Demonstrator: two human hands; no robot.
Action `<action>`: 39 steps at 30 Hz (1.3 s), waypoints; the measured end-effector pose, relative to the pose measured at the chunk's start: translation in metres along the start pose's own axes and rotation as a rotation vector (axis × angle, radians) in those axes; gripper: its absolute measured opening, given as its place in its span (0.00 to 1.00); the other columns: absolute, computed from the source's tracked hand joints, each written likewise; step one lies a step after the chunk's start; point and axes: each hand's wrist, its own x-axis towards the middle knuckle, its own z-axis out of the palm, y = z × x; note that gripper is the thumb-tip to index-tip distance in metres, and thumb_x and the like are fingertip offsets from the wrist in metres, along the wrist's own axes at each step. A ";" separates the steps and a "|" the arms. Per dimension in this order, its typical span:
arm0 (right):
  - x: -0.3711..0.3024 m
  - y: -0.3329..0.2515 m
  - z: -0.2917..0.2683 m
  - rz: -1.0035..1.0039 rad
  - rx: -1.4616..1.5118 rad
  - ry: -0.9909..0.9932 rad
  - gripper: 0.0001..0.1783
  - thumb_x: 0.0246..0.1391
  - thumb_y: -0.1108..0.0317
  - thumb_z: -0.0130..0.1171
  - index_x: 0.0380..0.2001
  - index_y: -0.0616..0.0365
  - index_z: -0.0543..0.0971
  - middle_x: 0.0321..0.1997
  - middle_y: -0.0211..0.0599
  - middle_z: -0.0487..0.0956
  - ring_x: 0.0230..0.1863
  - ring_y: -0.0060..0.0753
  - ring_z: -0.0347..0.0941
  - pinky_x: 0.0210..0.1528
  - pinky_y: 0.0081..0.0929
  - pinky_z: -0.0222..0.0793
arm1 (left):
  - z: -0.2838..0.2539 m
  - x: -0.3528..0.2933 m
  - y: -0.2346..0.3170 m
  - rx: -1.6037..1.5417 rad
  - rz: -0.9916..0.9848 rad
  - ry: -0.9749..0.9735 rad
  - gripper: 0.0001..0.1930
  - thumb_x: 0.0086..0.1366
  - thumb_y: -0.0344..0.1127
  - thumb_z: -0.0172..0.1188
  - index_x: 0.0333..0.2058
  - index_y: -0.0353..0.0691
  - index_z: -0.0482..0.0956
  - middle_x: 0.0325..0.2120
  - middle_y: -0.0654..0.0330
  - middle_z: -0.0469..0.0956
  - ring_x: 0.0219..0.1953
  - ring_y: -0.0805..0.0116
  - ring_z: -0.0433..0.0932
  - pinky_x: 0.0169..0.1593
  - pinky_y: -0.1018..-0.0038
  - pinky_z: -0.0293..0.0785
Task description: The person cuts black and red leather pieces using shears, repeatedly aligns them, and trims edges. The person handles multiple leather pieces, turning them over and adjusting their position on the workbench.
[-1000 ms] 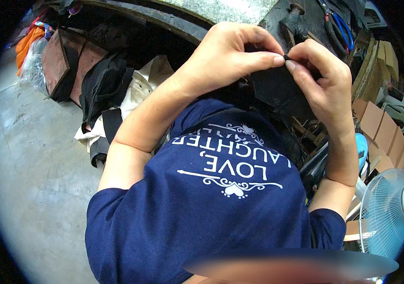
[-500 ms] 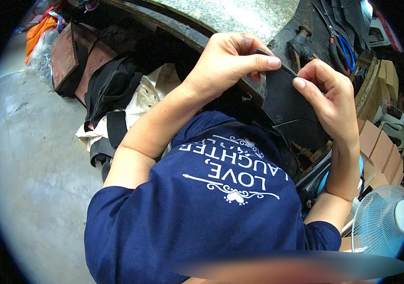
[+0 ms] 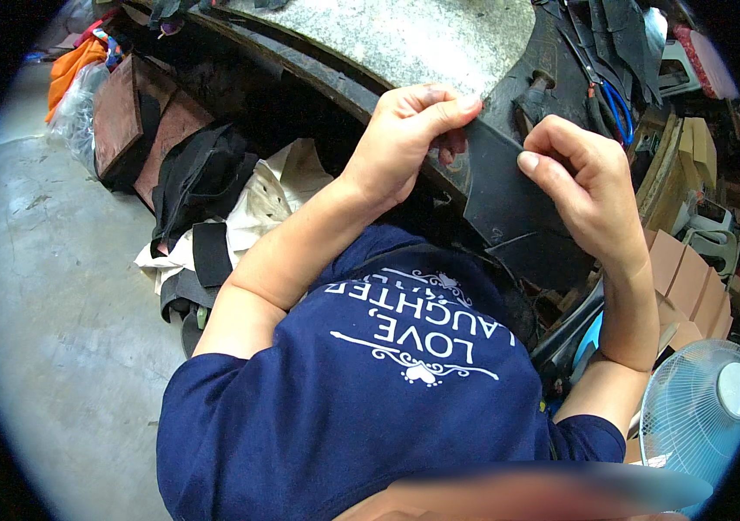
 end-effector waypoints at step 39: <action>0.041 0.055 0.029 0.164 -0.507 0.406 0.18 0.59 0.48 0.54 0.52 0.31 0.77 0.39 0.37 0.82 0.36 0.43 0.80 0.35 0.34 0.75 | -0.066 -0.020 0.058 1.016 0.126 0.063 0.24 0.61 0.26 0.53 0.57 0.29 0.66 0.42 0.59 0.77 0.39 0.77 0.74 0.45 0.80 0.73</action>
